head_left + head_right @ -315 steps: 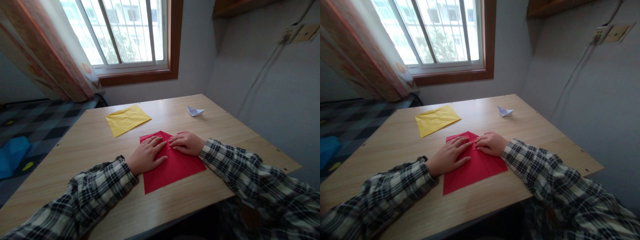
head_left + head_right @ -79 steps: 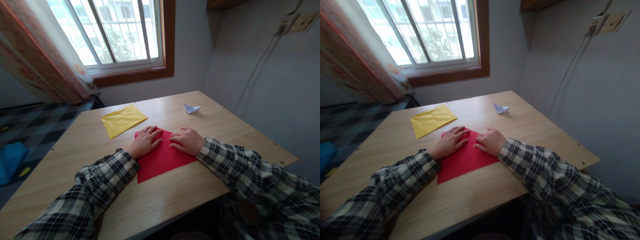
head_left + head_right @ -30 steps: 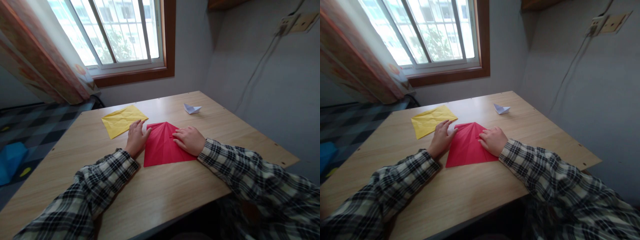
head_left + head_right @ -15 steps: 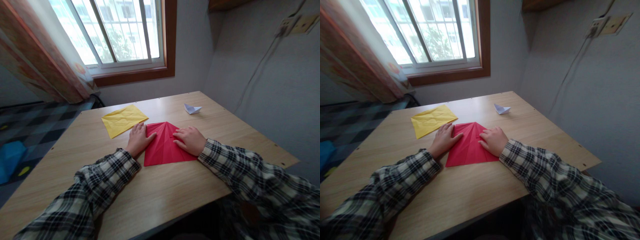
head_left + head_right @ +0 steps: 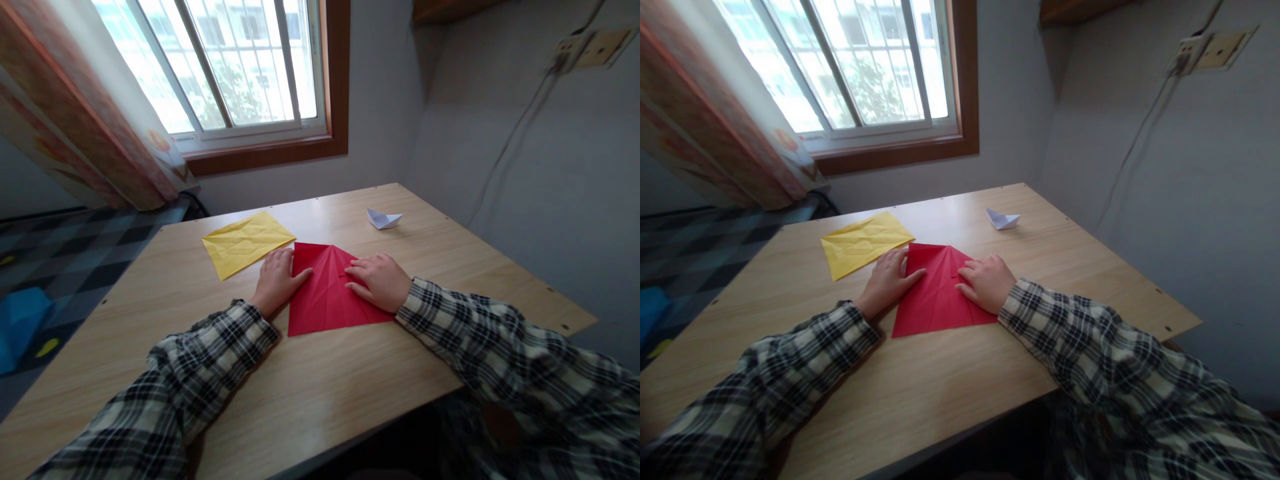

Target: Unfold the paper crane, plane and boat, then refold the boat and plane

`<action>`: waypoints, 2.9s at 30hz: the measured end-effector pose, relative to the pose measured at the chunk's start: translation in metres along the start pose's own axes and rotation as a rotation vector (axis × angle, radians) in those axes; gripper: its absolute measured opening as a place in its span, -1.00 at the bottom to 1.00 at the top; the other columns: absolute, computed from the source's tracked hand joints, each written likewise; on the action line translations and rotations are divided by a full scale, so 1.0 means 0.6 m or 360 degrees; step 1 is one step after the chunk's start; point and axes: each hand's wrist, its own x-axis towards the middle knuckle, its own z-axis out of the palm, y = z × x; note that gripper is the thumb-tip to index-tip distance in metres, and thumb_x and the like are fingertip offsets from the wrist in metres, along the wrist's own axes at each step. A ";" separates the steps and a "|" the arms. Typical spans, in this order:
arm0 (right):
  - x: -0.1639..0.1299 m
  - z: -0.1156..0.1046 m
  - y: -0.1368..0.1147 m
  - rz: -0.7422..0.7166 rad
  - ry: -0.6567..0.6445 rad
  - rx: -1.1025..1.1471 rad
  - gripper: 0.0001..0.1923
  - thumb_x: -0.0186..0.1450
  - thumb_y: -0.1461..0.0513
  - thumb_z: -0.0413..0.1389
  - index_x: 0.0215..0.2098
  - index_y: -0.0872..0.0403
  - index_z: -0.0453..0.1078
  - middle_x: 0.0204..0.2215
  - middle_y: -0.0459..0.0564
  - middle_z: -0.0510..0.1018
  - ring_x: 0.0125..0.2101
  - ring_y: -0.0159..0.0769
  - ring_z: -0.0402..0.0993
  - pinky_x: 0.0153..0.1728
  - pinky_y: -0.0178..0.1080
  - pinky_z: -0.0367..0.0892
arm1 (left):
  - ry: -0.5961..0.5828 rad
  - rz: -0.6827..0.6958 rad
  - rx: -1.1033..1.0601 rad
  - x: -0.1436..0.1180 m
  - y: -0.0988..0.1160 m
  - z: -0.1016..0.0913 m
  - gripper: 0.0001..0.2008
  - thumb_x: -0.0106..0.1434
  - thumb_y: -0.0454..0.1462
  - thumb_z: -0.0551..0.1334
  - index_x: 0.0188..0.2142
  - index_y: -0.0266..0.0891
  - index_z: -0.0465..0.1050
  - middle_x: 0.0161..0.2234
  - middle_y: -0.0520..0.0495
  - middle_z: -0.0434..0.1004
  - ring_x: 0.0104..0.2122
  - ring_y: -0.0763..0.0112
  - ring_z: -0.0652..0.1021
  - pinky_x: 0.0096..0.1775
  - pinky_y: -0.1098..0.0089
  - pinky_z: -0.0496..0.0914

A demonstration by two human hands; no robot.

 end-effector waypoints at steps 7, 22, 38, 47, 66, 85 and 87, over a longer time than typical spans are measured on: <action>0.000 0.001 0.002 -0.0006 0.0006 -0.0004 -0.59 0.45 0.04 -0.05 0.07 0.05 0.47 0.10 0.13 0.53 0.05 -0.08 0.46 0.07 -0.02 0.18 | 0.0005 0.0155 -0.0227 -0.003 0.015 -0.014 -0.62 0.24 -0.15 0.27 0.01 -0.22 0.34 0.00 -0.21 0.49 0.05 0.08 0.46 0.12 0.03 0.35; -0.001 -0.002 0.003 -0.0009 -0.0004 0.0002 -0.59 0.45 0.03 -0.05 0.05 0.05 0.48 0.09 0.11 0.54 0.04 -0.09 0.47 0.06 -0.04 0.20 | -0.0053 0.0251 -0.0367 -0.010 0.028 -0.019 -0.58 0.22 -0.26 0.25 0.06 -0.21 0.23 0.00 -0.24 0.53 0.04 0.13 0.54 0.06 0.06 0.43; -0.001 -0.002 0.006 -0.0014 -0.0030 0.0030 -0.57 0.45 0.03 -0.06 0.07 0.07 0.47 0.12 0.13 0.51 0.09 -0.09 0.43 0.09 -0.05 0.18 | -0.0107 0.0452 -0.0233 -0.008 0.036 -0.022 -0.64 0.22 -0.36 0.17 0.02 -0.19 0.35 0.00 -0.15 0.55 0.03 0.15 0.50 0.10 0.05 0.37; -0.001 -0.003 0.005 -0.0016 -0.0032 0.0032 -0.57 0.45 0.03 -0.06 0.08 0.07 0.46 0.12 0.14 0.51 0.10 -0.10 0.41 0.10 -0.07 0.17 | -0.0203 0.0516 -0.0163 -0.008 0.042 -0.027 -0.68 0.30 -0.19 0.19 0.03 -0.18 0.38 0.02 -0.14 0.55 0.03 0.14 0.51 0.25 -0.04 0.18; -0.002 -0.007 0.004 -0.0026 -0.0028 0.0034 -0.59 0.45 0.04 -0.05 0.07 0.06 0.47 0.08 0.13 0.54 0.07 -0.09 0.43 0.05 -0.07 0.19 | -0.0270 0.0649 -0.0093 -0.007 0.042 -0.029 -0.69 0.37 -0.12 0.16 0.03 -0.10 0.49 0.02 -0.11 0.57 0.10 0.13 0.47 0.21 -0.05 0.20; -0.002 0.001 0.006 -0.0023 -0.0007 0.0073 -0.59 0.44 0.04 -0.02 0.10 0.02 0.47 0.08 0.14 0.53 0.06 -0.06 0.40 0.12 0.02 0.12 | -0.0328 0.0791 -0.0038 -0.007 0.044 -0.030 -0.66 0.43 -0.16 0.07 0.11 0.06 0.48 0.03 -0.11 0.50 0.06 0.14 0.44 0.18 -0.04 0.21; -0.003 0.001 0.005 -0.0018 -0.0007 0.0075 -0.59 0.44 0.03 -0.02 0.10 0.03 0.46 0.08 0.14 0.52 0.07 -0.05 0.40 0.12 0.02 0.12 | -0.0327 0.0804 0.0004 -0.007 0.044 -0.030 -0.66 0.43 -0.15 0.06 0.11 0.05 0.48 0.04 -0.11 0.49 0.06 0.14 0.43 0.18 -0.04 0.20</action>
